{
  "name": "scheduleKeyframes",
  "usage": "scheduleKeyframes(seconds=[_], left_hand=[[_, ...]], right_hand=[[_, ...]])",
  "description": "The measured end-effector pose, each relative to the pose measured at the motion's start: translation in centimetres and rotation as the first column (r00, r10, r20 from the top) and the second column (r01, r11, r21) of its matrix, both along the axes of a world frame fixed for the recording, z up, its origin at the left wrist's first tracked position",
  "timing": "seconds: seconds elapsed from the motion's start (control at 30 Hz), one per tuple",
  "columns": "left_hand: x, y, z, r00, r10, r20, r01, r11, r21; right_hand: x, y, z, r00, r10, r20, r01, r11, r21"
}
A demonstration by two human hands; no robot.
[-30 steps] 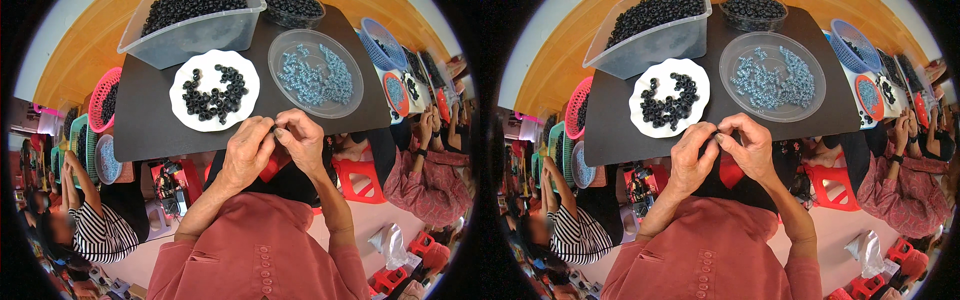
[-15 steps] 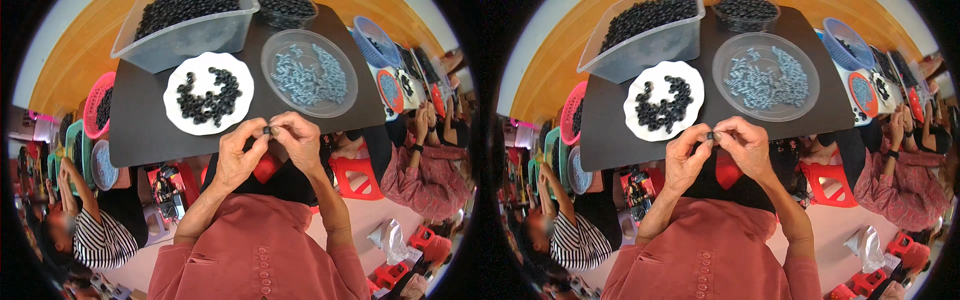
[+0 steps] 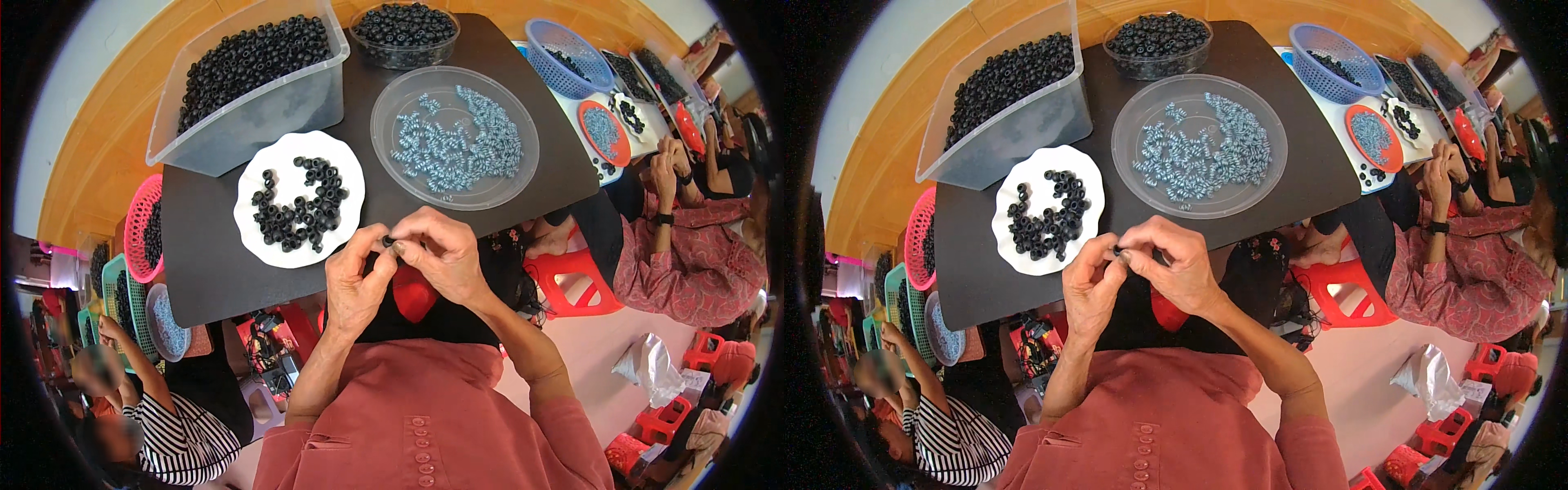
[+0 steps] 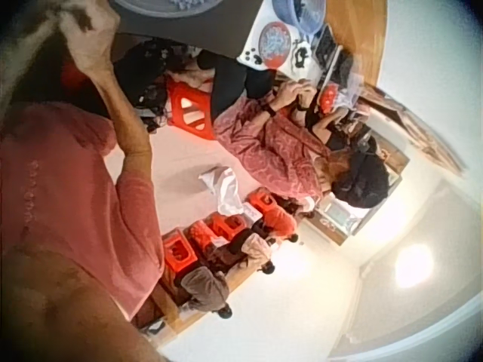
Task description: The person assembles small black plastic components and blue beads by hand.
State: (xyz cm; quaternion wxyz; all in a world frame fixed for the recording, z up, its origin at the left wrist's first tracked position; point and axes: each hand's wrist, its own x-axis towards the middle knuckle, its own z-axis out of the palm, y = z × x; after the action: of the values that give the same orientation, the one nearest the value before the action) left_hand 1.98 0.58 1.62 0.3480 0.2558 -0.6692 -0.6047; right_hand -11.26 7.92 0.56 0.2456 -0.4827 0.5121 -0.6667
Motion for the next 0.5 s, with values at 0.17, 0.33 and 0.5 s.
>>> scheduleKeyframes(seconds=[0.17,0.33,0.5], left_hand=[[0.41,-0.47,0.39,0.991,0.020,0.131,-0.007,0.996,-0.092],[0.42,-0.58,0.47,0.995,-0.030,0.094,0.033,0.999,-0.031],[0.24,-0.70,-0.21,0.996,-0.084,-0.029,0.086,0.994,0.070]], right_hand=[[0.03,0.14,0.98,0.998,0.000,-0.070,0.002,1.000,0.030],[-0.05,0.28,0.52,0.999,0.033,-0.042,-0.031,0.999,0.031],[-0.55,0.62,1.05,0.999,0.026,-0.029,-0.025,0.999,0.031]])
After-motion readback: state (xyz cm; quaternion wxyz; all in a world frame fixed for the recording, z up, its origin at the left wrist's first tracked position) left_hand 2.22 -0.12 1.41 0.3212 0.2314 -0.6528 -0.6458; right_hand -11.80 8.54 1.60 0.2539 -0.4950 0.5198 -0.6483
